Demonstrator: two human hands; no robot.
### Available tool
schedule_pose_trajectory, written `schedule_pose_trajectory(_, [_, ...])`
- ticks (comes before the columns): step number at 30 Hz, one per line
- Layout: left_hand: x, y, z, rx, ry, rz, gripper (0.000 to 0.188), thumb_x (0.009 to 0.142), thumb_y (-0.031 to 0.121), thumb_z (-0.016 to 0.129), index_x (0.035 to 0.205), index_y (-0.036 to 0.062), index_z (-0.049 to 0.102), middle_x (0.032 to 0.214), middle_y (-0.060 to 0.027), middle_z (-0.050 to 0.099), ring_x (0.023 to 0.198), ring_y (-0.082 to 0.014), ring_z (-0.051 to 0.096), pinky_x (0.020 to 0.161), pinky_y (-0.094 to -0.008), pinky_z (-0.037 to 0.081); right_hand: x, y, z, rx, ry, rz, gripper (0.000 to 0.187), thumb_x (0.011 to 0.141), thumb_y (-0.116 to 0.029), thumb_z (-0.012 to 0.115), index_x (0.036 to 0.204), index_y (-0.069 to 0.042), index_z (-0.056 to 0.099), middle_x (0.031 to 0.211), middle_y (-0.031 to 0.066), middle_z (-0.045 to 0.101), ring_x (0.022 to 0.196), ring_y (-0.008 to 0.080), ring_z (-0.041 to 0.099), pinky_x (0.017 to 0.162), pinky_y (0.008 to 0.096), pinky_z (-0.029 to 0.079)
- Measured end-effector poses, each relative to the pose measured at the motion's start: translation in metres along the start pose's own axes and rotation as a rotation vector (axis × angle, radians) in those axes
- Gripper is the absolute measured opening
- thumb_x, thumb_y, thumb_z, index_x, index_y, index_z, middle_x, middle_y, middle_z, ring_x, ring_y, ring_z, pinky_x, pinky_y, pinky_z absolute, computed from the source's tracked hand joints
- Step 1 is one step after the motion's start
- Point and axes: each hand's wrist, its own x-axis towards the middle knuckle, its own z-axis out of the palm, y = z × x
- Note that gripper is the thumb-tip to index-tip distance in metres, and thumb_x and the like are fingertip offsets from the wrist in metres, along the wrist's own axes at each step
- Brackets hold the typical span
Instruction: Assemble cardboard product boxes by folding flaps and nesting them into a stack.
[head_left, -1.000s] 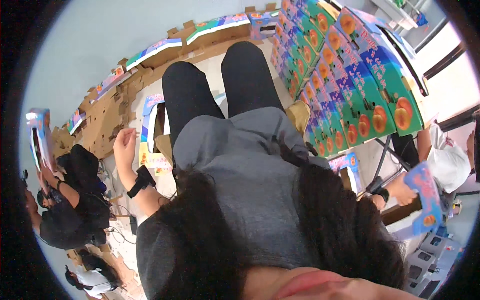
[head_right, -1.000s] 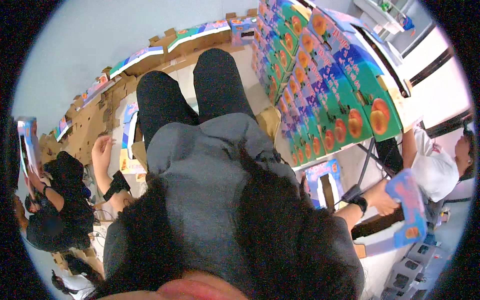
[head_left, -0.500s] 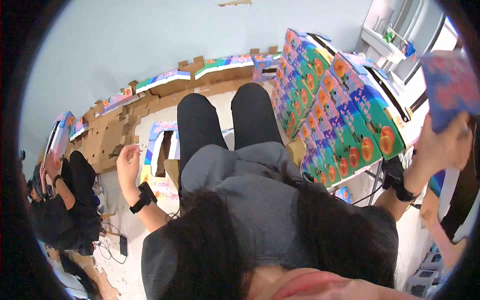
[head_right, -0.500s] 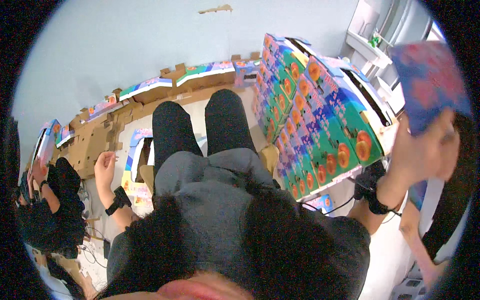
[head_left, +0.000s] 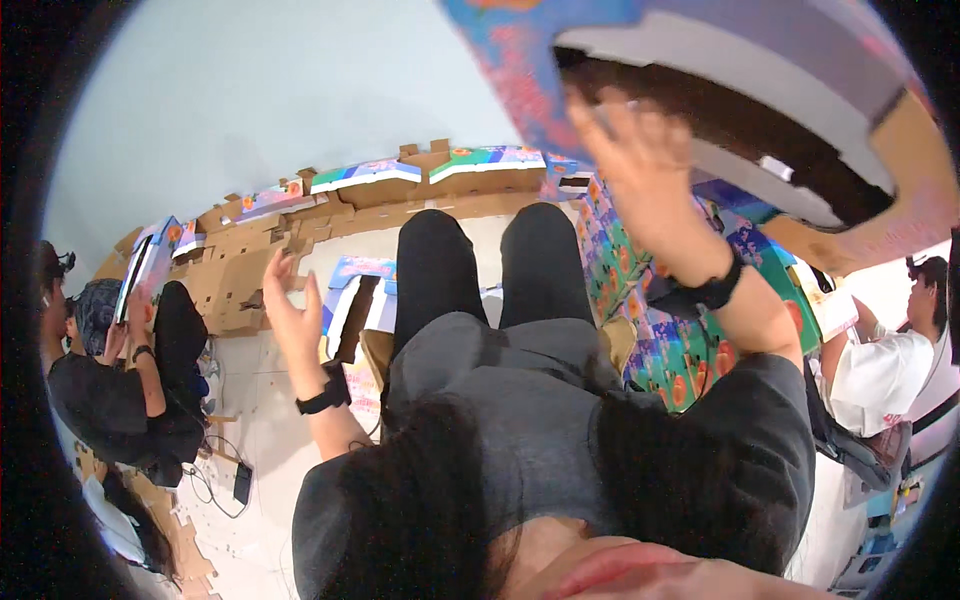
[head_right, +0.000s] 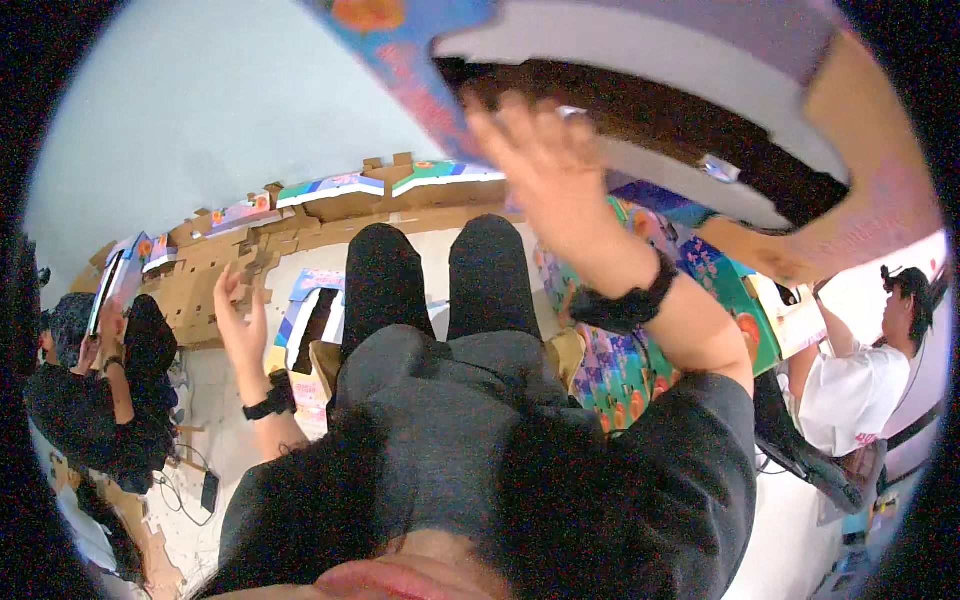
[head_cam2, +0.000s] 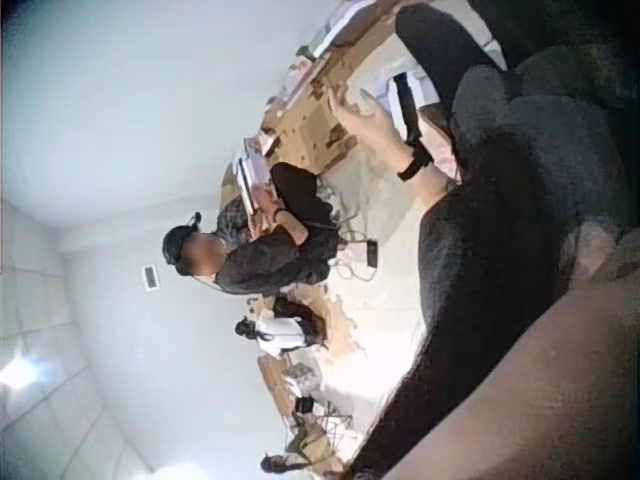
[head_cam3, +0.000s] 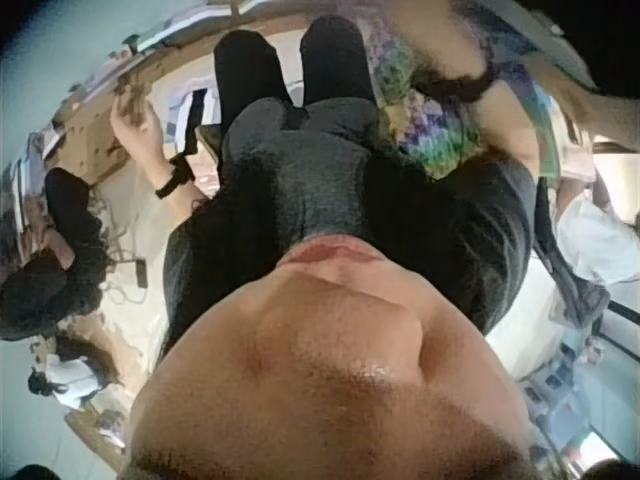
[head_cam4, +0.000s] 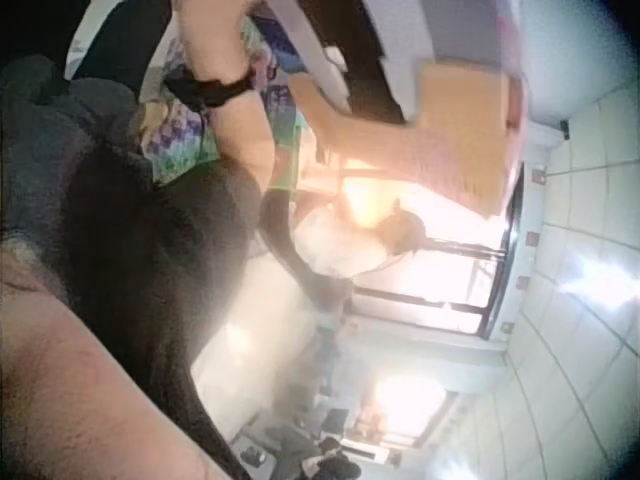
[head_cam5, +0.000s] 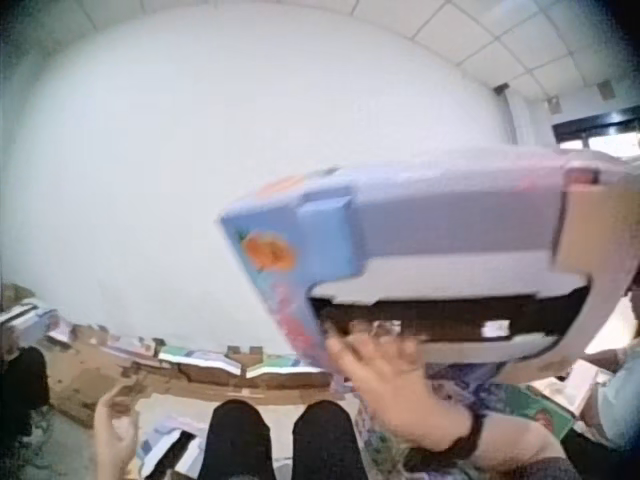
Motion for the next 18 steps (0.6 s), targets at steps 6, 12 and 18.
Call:
schedule_pose_trajectory(6, [-0.010,0.082,0.025,0.051,0.451,0.314,0.063,0.084,0.019,0.073,0.137,0.0026,0.044,0.132,-0.0170,0.052,0.125,-0.0345,0.050,0.110,-0.0456,0.035,-0.005,-0.091,0.036,0.282,-0.041,-0.094,0.060,0.081,-0.019,0.056,0.141,-0.024,0.052,0.123,0.0024,0.054,0.106,0.0191,0.051,0.086,0.0365,0.035])
schedule_pose_trajectory(12, [0.006,0.119,0.018,0.025,0.630,0.798,0.070,0.081,0.036,0.071,0.134,0.0089,0.035,0.141,-0.0197,0.035,0.128,-0.0392,0.044,0.114,-0.0627,0.027,-0.060,-0.164,0.084,0.422,-0.018,-0.162,0.065,0.081,-0.018,0.056,0.145,-0.026,0.048,0.119,0.0026,0.052,0.106,0.0205,0.048,0.089,0.0369,0.035])
schedule_pose_trajectory(18, [0.022,0.188,-0.007,0.220,0.275,0.815,0.070,0.068,0.057,0.080,0.121,0.0172,0.057,0.139,-0.0112,0.049,0.133,-0.0363,0.042,0.116,-0.0601,0.014,-0.105,-0.217,0.092,0.733,-0.116,-0.089,0.055,0.090,-0.019,0.051,0.145,-0.018,0.049,0.133,0.0126,0.052,0.124,0.0334,0.046,0.100,0.0492,0.037])
